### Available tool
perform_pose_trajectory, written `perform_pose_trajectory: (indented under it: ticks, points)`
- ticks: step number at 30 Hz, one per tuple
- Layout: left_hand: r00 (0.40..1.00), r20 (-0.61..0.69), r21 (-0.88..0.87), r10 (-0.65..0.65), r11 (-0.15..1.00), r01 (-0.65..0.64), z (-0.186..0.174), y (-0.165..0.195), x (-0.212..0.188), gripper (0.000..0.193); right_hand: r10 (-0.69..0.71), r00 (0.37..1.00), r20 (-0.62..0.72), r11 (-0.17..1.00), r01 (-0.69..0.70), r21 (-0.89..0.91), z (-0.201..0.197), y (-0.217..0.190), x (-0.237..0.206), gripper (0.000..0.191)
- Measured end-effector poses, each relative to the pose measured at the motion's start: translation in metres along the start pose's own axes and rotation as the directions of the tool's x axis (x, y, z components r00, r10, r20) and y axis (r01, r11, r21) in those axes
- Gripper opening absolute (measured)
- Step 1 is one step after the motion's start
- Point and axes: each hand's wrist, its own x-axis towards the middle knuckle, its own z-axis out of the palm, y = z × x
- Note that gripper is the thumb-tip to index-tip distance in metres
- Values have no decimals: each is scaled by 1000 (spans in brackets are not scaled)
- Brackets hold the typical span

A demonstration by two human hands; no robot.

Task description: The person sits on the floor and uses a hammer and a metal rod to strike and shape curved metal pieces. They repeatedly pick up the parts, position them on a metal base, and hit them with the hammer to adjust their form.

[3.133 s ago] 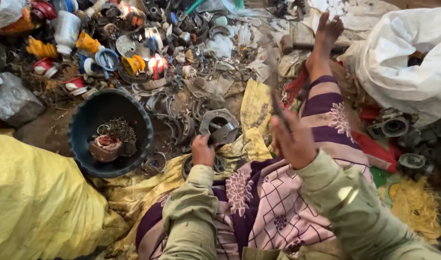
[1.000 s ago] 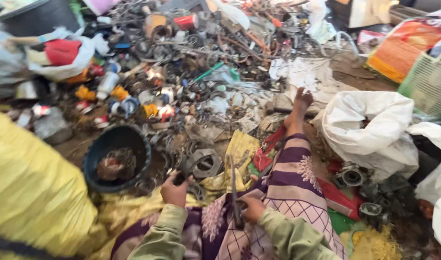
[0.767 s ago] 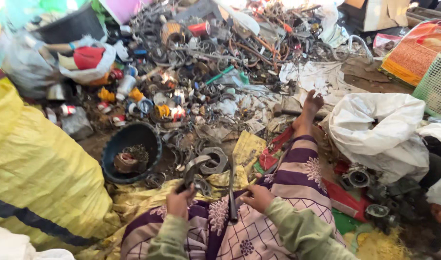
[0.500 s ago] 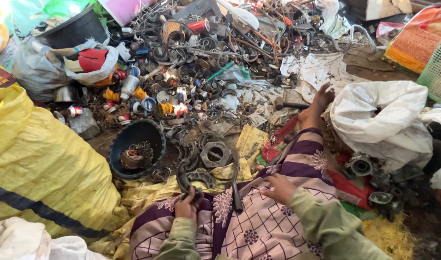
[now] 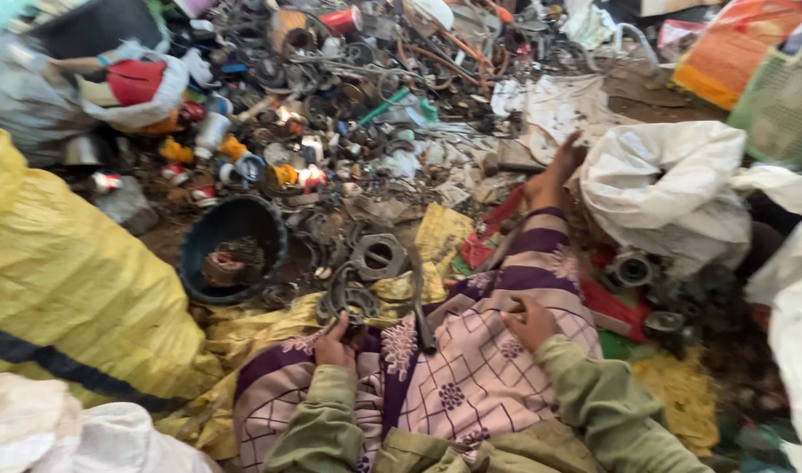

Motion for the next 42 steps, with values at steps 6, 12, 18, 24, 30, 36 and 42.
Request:
perform_pose_trajectory:
  ticks: [6,12,18,24,30,36,42]
  points:
    - [998,-49,-6,-24,1000,23,4,-1,-2,17,11,999,-51,998,-9,55,-26,-41,-10,54]
    - [999,-32,3,-10,1000,10,-8,2,-3,18,58,998,20,998,-58,-7,1,-40,-9,56]
    - [983,90,364,157,914,-179,-39,-3,8,28,-26,996,80,998,30,-48,40,-22,-5,55]
    - [998,55,134,-14,991,6,-59,-8,22,19,25,985,170,995,-41,91,50,-10,-16,56]
    - [997,54,-111,-63,991,69,-18,29,36,22,85,868,489,826,-336,453,43,-68,16,49]
    - [759,281,615,588,497,-612,31,71,51,25,-572,781,-250,789,607,92,-34,-190,49,58]
    - [914,-126,380,387,870,-316,31,67,49,26,-623,584,-520,684,729,-1,-80,-212,60,73]
